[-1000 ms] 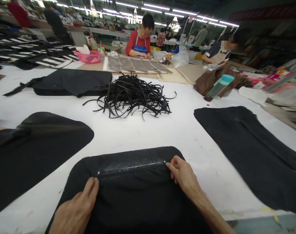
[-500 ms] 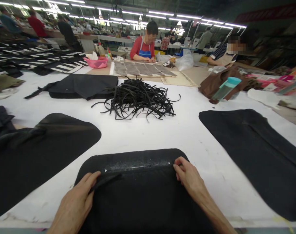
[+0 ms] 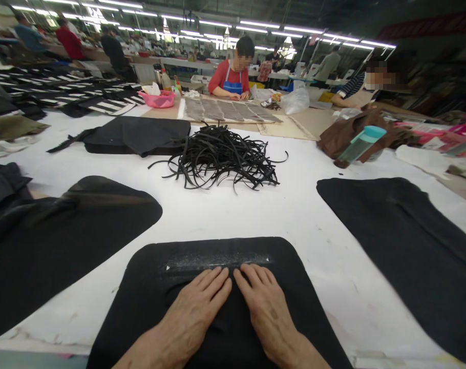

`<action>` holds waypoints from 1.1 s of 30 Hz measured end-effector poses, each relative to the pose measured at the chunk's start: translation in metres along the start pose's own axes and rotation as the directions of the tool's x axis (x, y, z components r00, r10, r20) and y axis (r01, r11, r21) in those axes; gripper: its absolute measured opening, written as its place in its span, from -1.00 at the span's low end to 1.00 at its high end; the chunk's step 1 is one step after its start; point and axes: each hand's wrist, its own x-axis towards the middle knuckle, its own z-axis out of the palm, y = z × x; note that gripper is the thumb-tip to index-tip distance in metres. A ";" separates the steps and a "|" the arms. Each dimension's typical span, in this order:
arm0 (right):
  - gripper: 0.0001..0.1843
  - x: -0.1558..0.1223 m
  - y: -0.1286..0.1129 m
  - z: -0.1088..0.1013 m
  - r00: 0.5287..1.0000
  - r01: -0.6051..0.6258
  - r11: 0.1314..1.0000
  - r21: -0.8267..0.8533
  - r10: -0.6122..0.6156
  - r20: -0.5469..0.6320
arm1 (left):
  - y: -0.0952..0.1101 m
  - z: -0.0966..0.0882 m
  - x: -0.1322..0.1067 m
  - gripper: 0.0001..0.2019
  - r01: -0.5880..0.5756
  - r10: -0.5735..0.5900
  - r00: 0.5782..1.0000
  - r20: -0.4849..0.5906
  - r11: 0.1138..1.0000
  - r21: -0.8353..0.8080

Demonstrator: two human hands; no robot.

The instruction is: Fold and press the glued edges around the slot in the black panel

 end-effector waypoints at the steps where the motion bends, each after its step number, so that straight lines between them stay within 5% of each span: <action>1: -0.58 0.000 -0.002 0.004 1.000 0.019 1.000 -0.024 -0.019 0.000 | -0.001 0.004 0.001 -0.34 -0.001 0.001 1.000 0.017 1.000 -0.008; 10: -0.53 -0.012 0.022 0.002 0.999 0.043 0.991 -0.126 -0.044 -0.005 | -0.011 0.006 -0.029 -0.27 0.118 -0.121 0.992 0.037 0.989 0.093; 16: -0.54 -0.025 0.041 -0.001 0.998 -0.054 0.972 -0.228 0.057 0.008 | -0.022 0.005 -0.057 -0.27 0.230 -0.216 0.971 -0.105 0.961 0.151; 21: -0.74 -0.031 0.056 -0.012 0.977 -0.199 0.941 -0.273 0.212 0.022 | -0.024 -0.005 -0.063 -0.26 0.276 -0.255 0.953 -0.162 0.953 0.122; 25: -0.78 -0.023 0.044 -0.033 0.956 -0.293 0.956 0.022 0.292 0.040 | -0.011 -0.033 -0.050 -0.27 0.341 -0.338 0.936 -0.102 0.940 0.022; 27: -0.76 -0.013 0.025 -0.043 0.946 -0.313 0.885 0.344 0.259 0.193 | -0.005 -0.045 -0.040 -0.28 0.345 -0.347 0.938 -0.021 0.937 -0.059; 29: -0.77 -0.002 0.000 -0.050 0.912 -0.373 0.707 0.601 0.159 0.379 | 0.000 -0.049 -0.031 -0.31 0.342 -0.341 0.940 0.027 0.933 -0.113; 33: -0.80 0.018 -0.043 -0.050 0.833 -0.516 0.382 0.766 0.018 0.552 | 0.007 -0.043 -0.023 -0.37 0.347 -0.330 0.937 0.118 0.918 -0.190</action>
